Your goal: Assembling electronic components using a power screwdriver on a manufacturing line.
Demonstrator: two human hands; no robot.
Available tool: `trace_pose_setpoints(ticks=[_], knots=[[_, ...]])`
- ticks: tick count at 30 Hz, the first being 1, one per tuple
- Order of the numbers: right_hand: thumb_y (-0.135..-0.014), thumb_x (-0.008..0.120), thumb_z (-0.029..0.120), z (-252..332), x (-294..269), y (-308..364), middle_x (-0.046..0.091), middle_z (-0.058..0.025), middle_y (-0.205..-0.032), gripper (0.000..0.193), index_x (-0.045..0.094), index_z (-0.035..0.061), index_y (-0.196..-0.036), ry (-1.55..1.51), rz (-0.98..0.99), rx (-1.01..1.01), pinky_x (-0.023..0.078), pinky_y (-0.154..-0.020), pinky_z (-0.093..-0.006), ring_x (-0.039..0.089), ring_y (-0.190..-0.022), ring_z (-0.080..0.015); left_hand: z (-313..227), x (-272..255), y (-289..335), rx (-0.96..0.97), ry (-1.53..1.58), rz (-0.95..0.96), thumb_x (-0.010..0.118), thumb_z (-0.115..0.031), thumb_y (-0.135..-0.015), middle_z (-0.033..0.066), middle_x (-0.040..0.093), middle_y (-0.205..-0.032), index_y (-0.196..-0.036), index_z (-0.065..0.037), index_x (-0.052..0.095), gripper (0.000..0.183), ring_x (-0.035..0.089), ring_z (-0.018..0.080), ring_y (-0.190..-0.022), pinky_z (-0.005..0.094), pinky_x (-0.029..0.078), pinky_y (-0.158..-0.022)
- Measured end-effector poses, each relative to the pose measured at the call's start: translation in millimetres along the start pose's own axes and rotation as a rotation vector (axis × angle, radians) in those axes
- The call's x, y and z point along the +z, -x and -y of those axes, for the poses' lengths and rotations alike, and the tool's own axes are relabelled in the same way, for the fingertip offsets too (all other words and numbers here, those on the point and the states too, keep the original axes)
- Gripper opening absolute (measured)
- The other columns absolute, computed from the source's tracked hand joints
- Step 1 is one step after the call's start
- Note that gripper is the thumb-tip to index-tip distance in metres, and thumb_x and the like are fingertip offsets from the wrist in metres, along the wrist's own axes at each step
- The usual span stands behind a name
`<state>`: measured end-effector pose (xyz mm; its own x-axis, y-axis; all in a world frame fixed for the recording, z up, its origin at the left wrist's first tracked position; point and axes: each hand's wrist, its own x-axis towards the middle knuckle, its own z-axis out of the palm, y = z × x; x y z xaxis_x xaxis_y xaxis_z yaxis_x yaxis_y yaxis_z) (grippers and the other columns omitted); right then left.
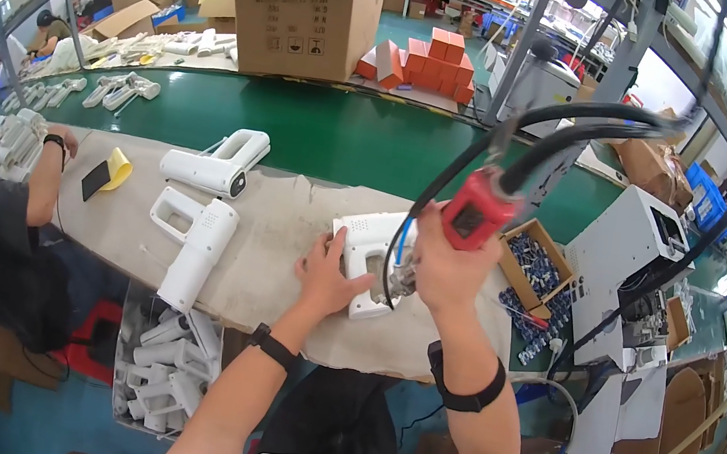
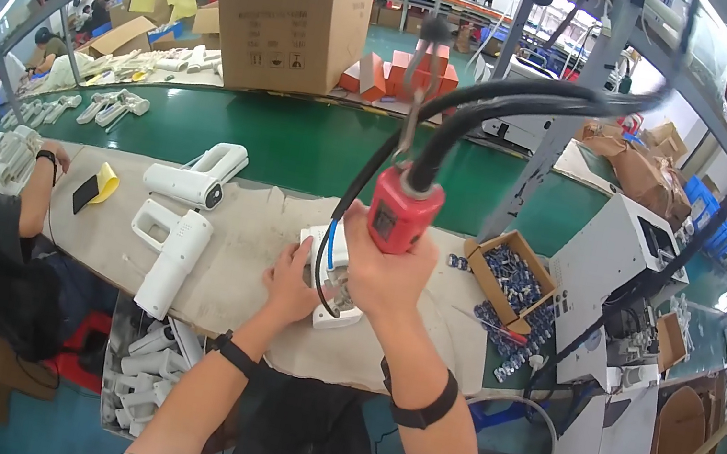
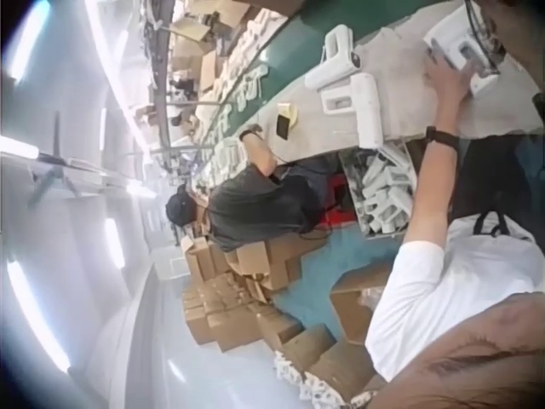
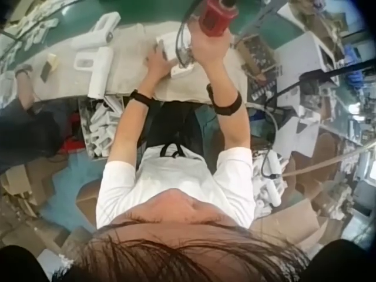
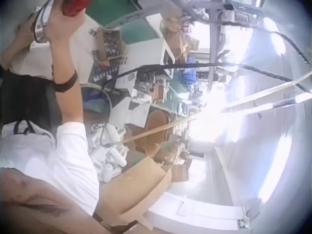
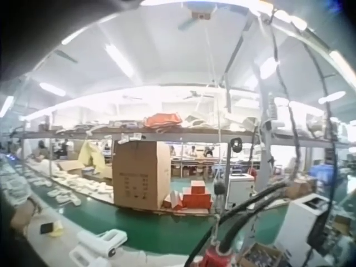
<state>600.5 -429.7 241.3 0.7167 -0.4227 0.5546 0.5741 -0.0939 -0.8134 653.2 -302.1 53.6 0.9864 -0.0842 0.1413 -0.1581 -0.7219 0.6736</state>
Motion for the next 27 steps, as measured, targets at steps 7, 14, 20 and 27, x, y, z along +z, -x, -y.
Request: trace_pose_setpoints(ticks=[7,14,20,27], knots=[[-0.087,0.063,0.006,52,33,9,0.054,-0.0007,-0.055,0.009,0.06,-0.0005,-0.081,-0.162,0.17,0.117,0.036,-0.039,-0.0229,0.049,-0.042,-0.0074,49,37,-27,0.08,0.249,0.004,0.077,-0.04,-0.067,0.017,0.034,-0.142,-0.146,-0.016,0.029,0.095,0.034,0.0317,-0.131,0.0587,0.017,-0.102],[-0.084,0.064,0.006,17,39,18,0.06,-0.0011,-0.064,0.007,0.064,-0.0001,-0.085,-0.074,0.128,0.249,0.041,-0.048,-0.023,0.054,-0.053,-0.0067,44,45,-29,0.04,0.061,-0.002,0.077,-0.029,-0.066,0.012,0.035,-0.14,-0.145,-0.018,0.03,0.092,0.036,0.0292,-0.13,0.0569,0.019,-0.101],[-0.083,0.066,0.008,0,44,28,0.064,-0.0029,-0.073,0.009,0.064,0.0003,-0.087,0.114,0.167,0.164,0.045,-0.058,-0.0252,0.058,-0.066,-0.0072,19,6,3,0.121,0.02,-0.111,0.074,-0.03,-0.067,0.0151,0.038,-0.137,-0.144,-0.018,0.033,0.088,0.041,0.0315,-0.125,0.0579,0.023,-0.097],[-0.087,0.061,0.007,53,5,-16,0.055,0.0009,-0.06,0.016,0.055,0.0017,-0.101,-0.083,0.048,0.196,0.043,-0.051,-0.0245,0.054,-0.053,-0.0093,11,-11,11,0.099,0.243,-0.184,0.074,-0.017,-0.068,0.0182,0.039,-0.142,-0.145,-0.01,0.032,0.088,0.048,0.0346,-0.12,0.0439,0.041,-0.094]])
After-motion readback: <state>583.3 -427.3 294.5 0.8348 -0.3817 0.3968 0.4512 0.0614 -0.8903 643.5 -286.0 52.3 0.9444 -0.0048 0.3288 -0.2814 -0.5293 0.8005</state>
